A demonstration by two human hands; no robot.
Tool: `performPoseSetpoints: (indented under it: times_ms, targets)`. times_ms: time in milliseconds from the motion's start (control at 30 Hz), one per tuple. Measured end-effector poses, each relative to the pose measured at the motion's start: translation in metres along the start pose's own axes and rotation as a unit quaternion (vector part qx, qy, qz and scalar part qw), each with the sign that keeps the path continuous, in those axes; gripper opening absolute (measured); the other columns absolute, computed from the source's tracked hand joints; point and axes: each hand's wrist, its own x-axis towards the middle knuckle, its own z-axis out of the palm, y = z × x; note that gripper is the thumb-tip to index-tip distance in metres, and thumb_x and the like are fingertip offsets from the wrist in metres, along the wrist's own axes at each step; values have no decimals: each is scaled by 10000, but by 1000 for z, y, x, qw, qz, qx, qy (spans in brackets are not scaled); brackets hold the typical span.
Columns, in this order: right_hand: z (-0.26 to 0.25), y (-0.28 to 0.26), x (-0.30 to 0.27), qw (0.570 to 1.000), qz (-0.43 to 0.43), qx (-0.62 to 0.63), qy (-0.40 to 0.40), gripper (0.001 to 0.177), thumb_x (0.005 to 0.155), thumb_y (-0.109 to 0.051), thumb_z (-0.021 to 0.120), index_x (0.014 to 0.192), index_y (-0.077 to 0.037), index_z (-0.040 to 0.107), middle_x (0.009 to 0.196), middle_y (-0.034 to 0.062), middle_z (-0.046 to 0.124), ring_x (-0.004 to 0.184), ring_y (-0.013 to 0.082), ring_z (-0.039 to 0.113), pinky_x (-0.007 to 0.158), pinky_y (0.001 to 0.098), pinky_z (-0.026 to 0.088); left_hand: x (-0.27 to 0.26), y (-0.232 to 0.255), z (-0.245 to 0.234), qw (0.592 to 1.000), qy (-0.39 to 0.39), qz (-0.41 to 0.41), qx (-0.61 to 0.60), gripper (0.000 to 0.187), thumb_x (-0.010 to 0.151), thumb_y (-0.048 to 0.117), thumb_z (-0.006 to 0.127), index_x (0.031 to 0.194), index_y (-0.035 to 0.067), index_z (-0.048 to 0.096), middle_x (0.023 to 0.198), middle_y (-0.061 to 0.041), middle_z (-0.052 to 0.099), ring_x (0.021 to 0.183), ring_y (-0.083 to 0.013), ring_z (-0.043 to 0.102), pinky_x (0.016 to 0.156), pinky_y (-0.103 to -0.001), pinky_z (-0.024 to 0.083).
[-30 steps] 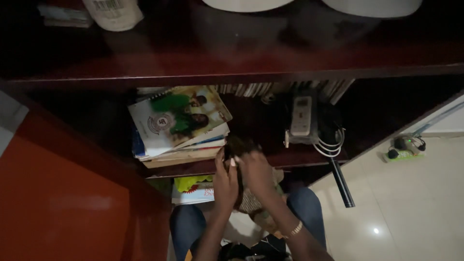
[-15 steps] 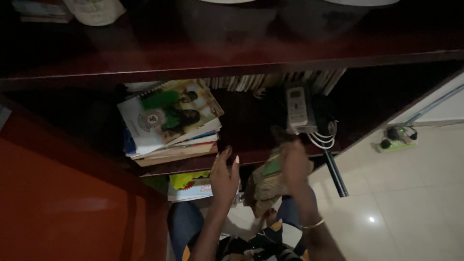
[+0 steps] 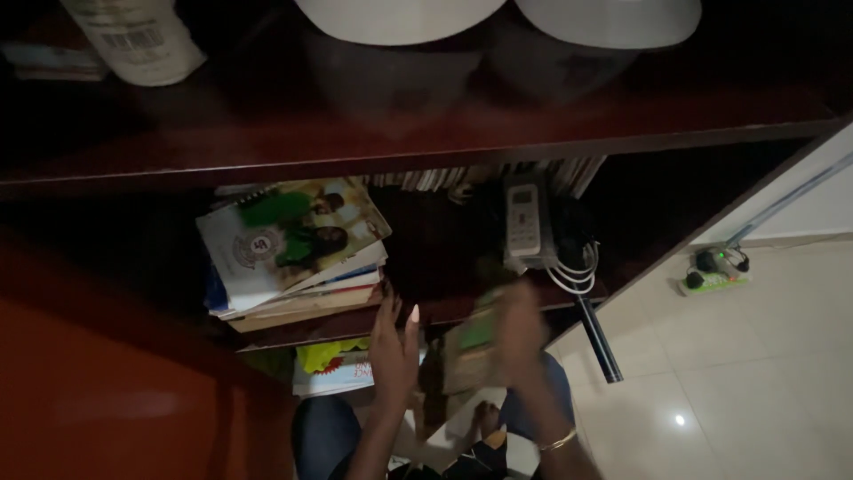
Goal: Dusting items and shelves in a wooden bookcase using a cleaning cloth.
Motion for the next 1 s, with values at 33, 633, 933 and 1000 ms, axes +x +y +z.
performPoseSetpoints:
  times_ms: [33, 633, 933, 1000]
  targets:
    - [-18, 10, 6, 1000, 3, 0, -1, 336, 1045, -278, 468, 1257, -70, 626, 1055, 106, 689, 849, 276, 665, 754, 400, 536, -3, -9, 4, 1000, -3, -1, 1, 707, 1041, 499, 501, 1555, 20, 416, 1515, -249, 520, 1375, -428, 523, 1103, -498, 431]
    - [-46, -155, -48, 980, -185, 66, 17, 304, 903, -67, 558, 1187, -38, 662, 1145, 167, 668, 992, 349, 676, 841, 452, 545, 1, 8, 10, 988, -21, 107, 106, 506, 1049, 360, 501, 1455, 63, 561, 1428, -183, 615, 1351, -358, 559, 1226, -506, 294]
    - [4, -34, 0, 997, -51, 60, 21, 138, 969, -140, 601, 1024, -38, 677, 875, 136, 694, 728, 274, 666, 654, 413, 554, 11, 0, -9, 995, -27, 97, 15, 568, 1078, 442, 491, 1511, 76, 509, 1464, -214, 585, 1356, -441, 522, 1123, -524, 395]
    - [31, 7, 6, 997, -59, -55, -10, 245, 1068, -161, 549, 1245, -13, 633, 767, 142, 644, 644, 272, 619, 630, 400, 534, 10, -8, -10, 992, -44, 114, 11, 557, 1074, 437, 482, 1516, 100, 519, 1444, -200, 604, 1326, -419, 561, 1106, -519, 420]
